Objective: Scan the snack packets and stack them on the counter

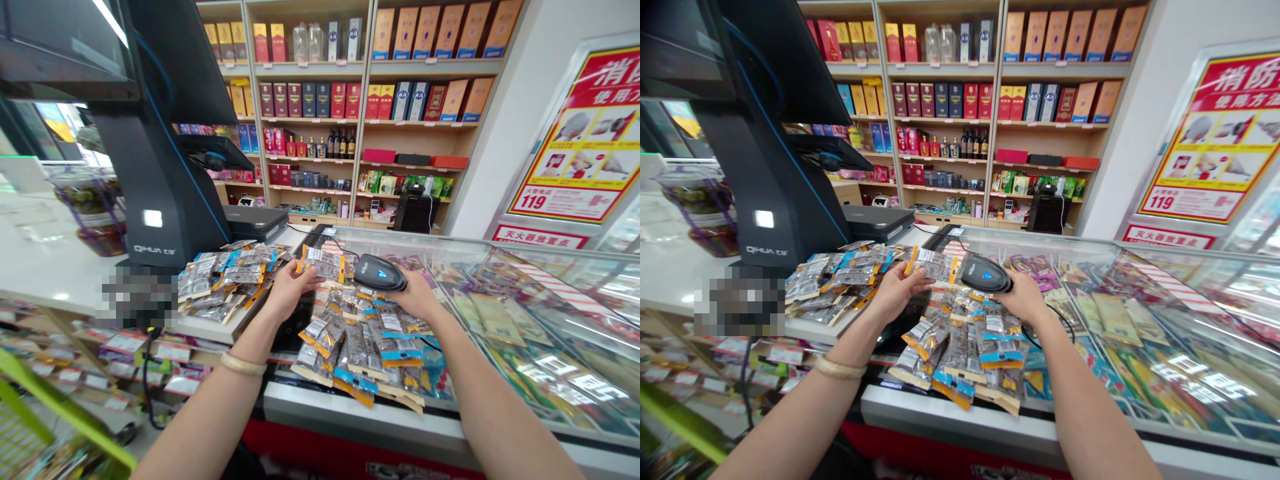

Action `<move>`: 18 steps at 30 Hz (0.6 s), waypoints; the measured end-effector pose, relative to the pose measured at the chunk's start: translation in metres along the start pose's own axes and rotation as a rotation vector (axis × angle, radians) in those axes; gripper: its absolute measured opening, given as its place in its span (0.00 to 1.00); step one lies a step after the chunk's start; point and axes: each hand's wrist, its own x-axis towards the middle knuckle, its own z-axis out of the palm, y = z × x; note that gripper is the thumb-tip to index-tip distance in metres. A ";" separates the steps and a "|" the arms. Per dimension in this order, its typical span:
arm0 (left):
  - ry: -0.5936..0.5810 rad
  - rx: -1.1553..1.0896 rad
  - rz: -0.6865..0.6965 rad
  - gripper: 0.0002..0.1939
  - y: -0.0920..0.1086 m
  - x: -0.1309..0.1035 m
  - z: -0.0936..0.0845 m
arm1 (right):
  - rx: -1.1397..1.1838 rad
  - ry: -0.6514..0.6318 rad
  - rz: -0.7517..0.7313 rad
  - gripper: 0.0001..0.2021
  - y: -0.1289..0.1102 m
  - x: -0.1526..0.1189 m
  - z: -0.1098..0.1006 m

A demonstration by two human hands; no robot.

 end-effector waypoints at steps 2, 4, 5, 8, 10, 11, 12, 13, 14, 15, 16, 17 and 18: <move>-0.005 -0.029 -0.011 0.14 0.000 0.000 0.000 | 0.011 0.004 0.000 0.15 0.001 0.000 0.000; 0.023 -0.073 -0.007 0.12 0.000 0.001 0.001 | 0.020 0.006 -0.009 0.16 0.001 -0.001 0.001; 0.058 -0.102 0.009 0.10 0.000 0.002 0.001 | 0.023 0.006 -0.014 0.16 0.002 -0.001 0.002; 0.238 -0.225 0.124 0.07 0.003 0.007 -0.001 | 0.024 0.015 -0.025 0.15 0.003 -0.001 0.003; 0.391 -0.324 0.225 0.05 0.008 0.013 -0.005 | 0.028 0.022 -0.031 0.15 0.004 -0.002 0.004; 0.460 -0.371 0.264 0.04 0.010 0.016 -0.007 | 0.030 0.024 -0.035 0.15 0.005 -0.002 0.004; 0.517 -0.411 0.287 0.03 0.013 0.019 -0.010 | 0.031 0.021 -0.041 0.16 0.006 -0.002 0.004; 0.558 -0.444 0.291 0.03 0.016 0.021 -0.013 | 0.029 0.019 -0.046 0.15 0.006 -0.002 0.004; 0.584 -0.470 0.281 0.04 0.018 0.023 -0.015 | 0.024 0.018 -0.049 0.15 0.007 -0.002 0.004; 0.598 -0.491 0.261 0.05 0.019 0.024 -0.017 | 0.018 0.019 -0.050 0.15 0.008 -0.002 0.004; 0.601 -0.508 0.240 0.05 0.020 0.025 -0.019 | 0.012 0.021 -0.049 0.14 0.009 -0.003 0.004; 0.597 -0.522 0.222 0.05 0.020 0.025 -0.020 | 0.010 0.022 -0.047 0.14 0.009 -0.003 0.004; 0.590 -0.532 0.210 0.05 0.020 0.025 -0.021 | 0.011 0.022 -0.044 0.14 0.010 -0.003 0.004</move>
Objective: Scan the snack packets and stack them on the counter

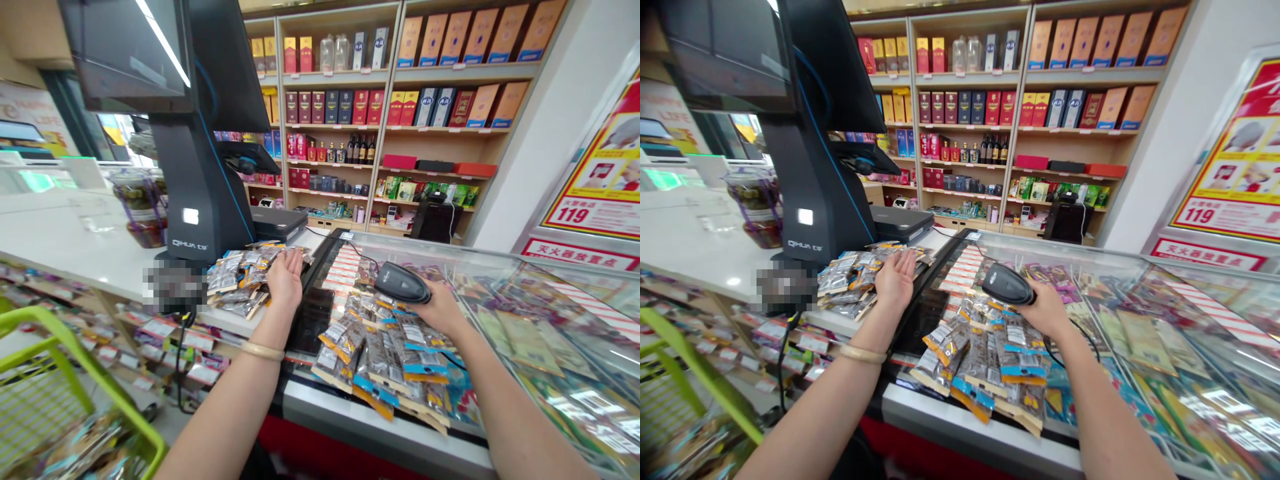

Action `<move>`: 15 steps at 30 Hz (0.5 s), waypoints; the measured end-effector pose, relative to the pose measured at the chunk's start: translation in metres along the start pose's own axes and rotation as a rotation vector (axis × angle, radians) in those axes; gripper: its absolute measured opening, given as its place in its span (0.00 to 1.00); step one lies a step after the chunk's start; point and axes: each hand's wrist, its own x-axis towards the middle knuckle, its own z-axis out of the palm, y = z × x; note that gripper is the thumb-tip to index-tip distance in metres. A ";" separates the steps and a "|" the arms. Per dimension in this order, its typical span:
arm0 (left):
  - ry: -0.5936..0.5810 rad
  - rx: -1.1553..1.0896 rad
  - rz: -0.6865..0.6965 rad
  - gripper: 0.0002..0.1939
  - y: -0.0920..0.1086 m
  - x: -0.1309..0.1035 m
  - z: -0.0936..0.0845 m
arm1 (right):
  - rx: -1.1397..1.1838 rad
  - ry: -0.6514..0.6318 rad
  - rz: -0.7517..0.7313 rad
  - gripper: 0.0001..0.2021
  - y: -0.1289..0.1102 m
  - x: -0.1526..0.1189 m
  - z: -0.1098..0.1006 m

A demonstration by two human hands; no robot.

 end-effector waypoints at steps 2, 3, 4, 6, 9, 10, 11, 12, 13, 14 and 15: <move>-0.028 0.004 -0.012 0.05 -0.001 -0.001 -0.002 | 0.002 0.001 0.008 0.14 0.000 0.000 0.000; -0.057 0.029 -0.012 0.04 -0.001 -0.001 -0.003 | 0.000 0.005 0.012 0.14 -0.001 -0.001 0.000; -0.097 0.079 -0.012 0.04 -0.003 -0.002 -0.004 | -0.002 0.010 0.014 0.14 -0.001 -0.001 0.000; -0.212 0.271 -0.027 0.05 -0.006 -0.005 -0.006 | 0.001 0.021 0.012 0.14 -0.004 0.000 -0.001; -0.478 0.718 -0.061 0.08 -0.012 -0.012 -0.011 | 0.022 0.023 0.009 0.14 -0.007 0.001 -0.002; -0.595 0.864 -0.071 0.09 -0.014 -0.015 -0.013 | 0.027 0.021 0.013 0.14 -0.008 0.001 -0.003; -0.718 0.994 -0.083 0.11 -0.015 -0.017 -0.015 | 0.031 0.017 0.018 0.14 -0.009 0.002 -0.003; -0.844 1.107 -0.101 0.13 -0.016 -0.019 -0.017 | 0.034 0.014 0.023 0.14 -0.010 0.002 -0.003; -0.965 1.204 -0.125 0.15 -0.017 -0.020 -0.019 | 0.036 0.011 0.027 0.14 -0.010 0.002 -0.003; -1.072 1.284 -0.150 0.16 -0.017 -0.021 -0.021 | 0.037 0.007 0.028 0.14 -0.011 0.002 -0.003; -1.160 1.351 -0.172 0.18 -0.016 -0.021 -0.022 | 0.037 0.005 0.029 0.15 -0.011 0.002 -0.003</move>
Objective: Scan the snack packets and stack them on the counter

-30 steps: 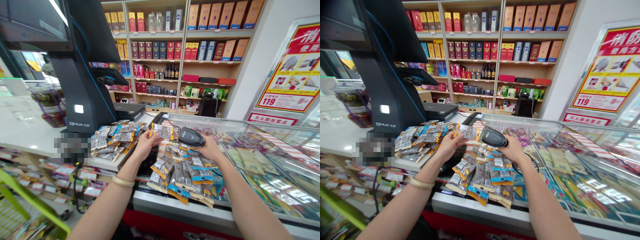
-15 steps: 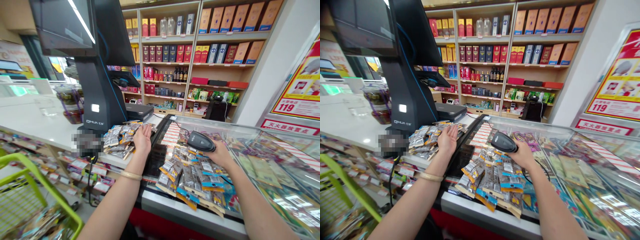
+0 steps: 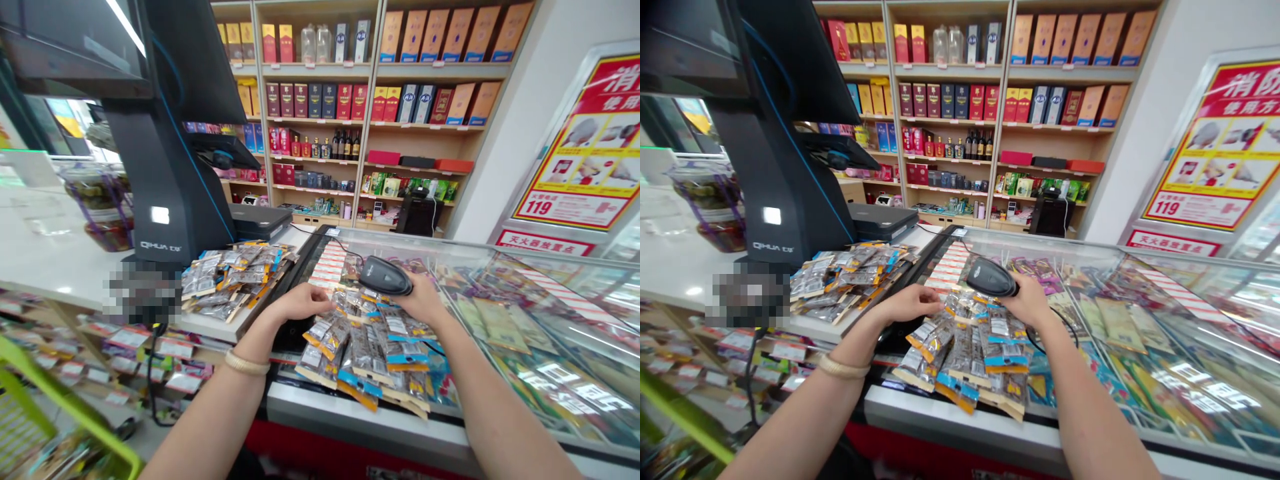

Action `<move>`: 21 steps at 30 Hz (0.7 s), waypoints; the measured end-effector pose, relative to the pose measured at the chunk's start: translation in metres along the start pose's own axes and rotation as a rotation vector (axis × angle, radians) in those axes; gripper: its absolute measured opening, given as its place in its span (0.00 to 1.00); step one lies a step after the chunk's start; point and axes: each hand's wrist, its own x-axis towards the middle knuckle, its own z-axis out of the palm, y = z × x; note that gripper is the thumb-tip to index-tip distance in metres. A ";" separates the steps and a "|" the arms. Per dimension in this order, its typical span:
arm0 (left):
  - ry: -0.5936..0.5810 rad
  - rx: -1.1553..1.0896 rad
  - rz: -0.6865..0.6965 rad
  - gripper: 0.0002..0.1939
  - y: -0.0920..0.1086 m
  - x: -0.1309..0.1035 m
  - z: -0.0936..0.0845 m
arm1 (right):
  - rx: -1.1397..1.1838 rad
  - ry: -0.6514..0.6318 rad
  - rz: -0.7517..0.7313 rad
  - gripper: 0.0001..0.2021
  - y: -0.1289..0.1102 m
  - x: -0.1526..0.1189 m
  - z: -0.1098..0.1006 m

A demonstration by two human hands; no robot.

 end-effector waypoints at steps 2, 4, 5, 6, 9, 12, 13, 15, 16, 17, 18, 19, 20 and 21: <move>-0.121 0.098 -0.002 0.20 -0.001 -0.002 -0.002 | -0.008 0.002 0.007 0.15 0.000 0.000 0.001; -0.176 0.126 0.000 0.22 -0.002 -0.003 -0.004 | -0.014 0.003 0.017 0.15 0.000 0.000 0.001; -0.189 0.116 -0.001 0.22 -0.001 -0.003 -0.005 | -0.014 0.003 0.019 0.14 0.001 0.000 0.002; -0.195 0.091 -0.001 0.22 -0.001 -0.004 -0.005 | -0.010 -0.001 0.018 0.14 0.001 0.000 0.002; -0.188 -0.078 0.008 0.21 0.001 -0.005 -0.003 | -0.007 -0.006 0.007 0.16 0.002 0.000 0.002; -0.097 -0.276 -0.030 0.20 0.003 -0.006 0.000 | -0.016 -0.002 0.005 0.18 0.004 0.001 0.002; -0.037 -0.322 -0.060 0.19 0.002 -0.006 0.001 | -0.017 -0.002 0.004 0.18 0.004 0.001 0.002; 0.111 -0.398 -0.109 0.19 0.001 -0.003 0.002 | -0.019 -0.007 -0.002 0.18 0.005 0.001 0.002; 0.184 -0.436 -0.113 0.19 0.001 -0.001 0.003 | -0.022 -0.009 -0.005 0.17 0.005 0.001 0.002; 0.250 -0.475 -0.107 0.19 0.000 0.000 0.003 | -0.026 -0.011 -0.007 0.17 0.005 0.001 0.002; 0.304 -0.514 -0.093 0.20 -0.001 0.002 0.002 | -0.031 -0.014 -0.011 0.16 0.004 0.001 0.002; 0.347 -0.550 -0.079 0.21 -0.001 0.004 0.002 | -0.037 -0.019 -0.017 0.15 0.004 0.000 0.002; 0.372 -0.581 -0.070 0.23 -0.001 0.005 0.001 | -0.041 -0.027 -0.025 0.15 0.003 0.000 0.002; 0.379 -0.601 -0.066 0.24 -0.001 0.005 0.001 | -0.044 -0.037 -0.032 0.14 0.002 0.000 0.001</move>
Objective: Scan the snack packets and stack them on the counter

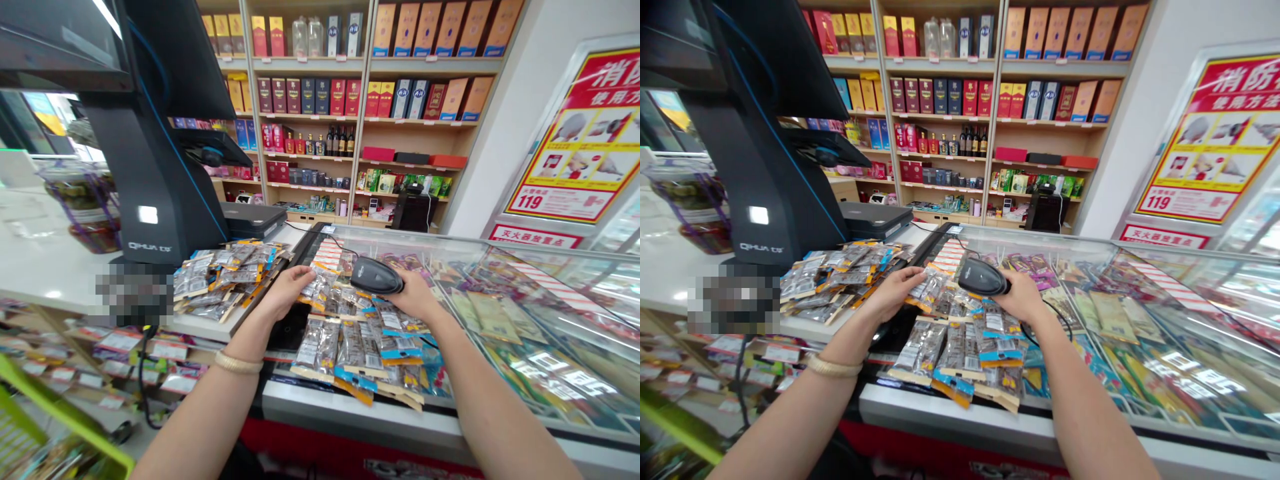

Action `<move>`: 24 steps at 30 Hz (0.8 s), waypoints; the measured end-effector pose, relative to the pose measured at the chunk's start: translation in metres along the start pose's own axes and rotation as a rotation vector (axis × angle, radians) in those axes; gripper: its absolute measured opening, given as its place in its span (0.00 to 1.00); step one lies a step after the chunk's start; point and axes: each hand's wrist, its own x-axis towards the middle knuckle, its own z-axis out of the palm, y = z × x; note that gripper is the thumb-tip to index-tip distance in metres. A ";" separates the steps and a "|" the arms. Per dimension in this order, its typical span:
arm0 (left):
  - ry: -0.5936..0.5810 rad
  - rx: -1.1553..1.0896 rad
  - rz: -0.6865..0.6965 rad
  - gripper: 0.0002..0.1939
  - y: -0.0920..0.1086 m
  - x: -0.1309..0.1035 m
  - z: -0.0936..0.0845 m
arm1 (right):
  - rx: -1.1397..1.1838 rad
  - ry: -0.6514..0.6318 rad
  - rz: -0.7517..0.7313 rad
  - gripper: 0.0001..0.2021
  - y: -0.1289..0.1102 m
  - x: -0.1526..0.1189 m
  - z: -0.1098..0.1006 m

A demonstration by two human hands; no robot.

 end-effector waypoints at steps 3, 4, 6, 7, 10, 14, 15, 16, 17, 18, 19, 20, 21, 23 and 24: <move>-0.043 -0.011 0.015 0.29 0.001 -0.001 0.001 | -0.007 -0.026 -0.010 0.13 -0.003 0.000 -0.001; -0.058 -0.006 0.033 0.30 0.002 -0.002 0.002 | -0.014 -0.027 -0.009 0.13 -0.004 0.000 -0.002; -0.061 0.007 0.070 0.30 0.003 -0.003 0.004 | -0.024 -0.037 -0.013 0.13 -0.006 0.000 -0.003; -0.053 0.014 0.080 0.30 0.003 -0.004 0.005 | -0.027 -0.046 -0.019 0.14 -0.007 0.000 -0.003; -0.034 0.038 0.088 0.30 0.004 -0.005 0.007 | -0.057 -0.079 -0.026 0.14 -0.008 0.000 -0.004; -0.033 0.066 0.114 0.28 0.004 -0.005 0.008 | -0.116 -0.092 -0.012 0.13 -0.009 0.000 -0.004; -0.038 0.069 0.114 0.27 0.004 -0.005 0.008 | -0.118 -0.090 -0.016 0.13 -0.009 0.000 -0.004; -0.046 0.068 0.110 0.26 0.004 -0.005 0.008 | -0.116 -0.087 -0.019 0.13 -0.009 0.000 -0.004; -0.056 0.065 0.107 0.26 0.003 -0.004 0.008 | -0.108 -0.084 -0.023 0.13 -0.009 0.000 -0.004; -0.063 0.058 0.106 0.25 0.002 -0.004 0.007 | -0.096 -0.081 -0.024 0.13 -0.008 0.000 -0.003; -0.060 0.047 0.110 0.24 0.001 -0.003 0.007 | -0.081 -0.075 -0.024 0.13 -0.007 0.000 -0.003; -0.050 0.034 0.115 0.23 0.000 -0.002 0.007 | -0.066 -0.069 -0.025 0.13 -0.006 0.000 -0.003; -0.035 0.014 0.110 0.21 -0.002 -0.001 0.006 | -0.051 -0.062 -0.027 0.13 -0.004 0.000 -0.002; 0.008 -0.048 0.060 0.20 -0.004 0.000 0.006 | -0.027 -0.046 -0.030 0.15 -0.002 -0.001 -0.001; 0.027 -0.088 0.020 0.20 -0.005 0.001 0.006 | -0.019 -0.038 -0.029 0.16 -0.001 -0.001 -0.001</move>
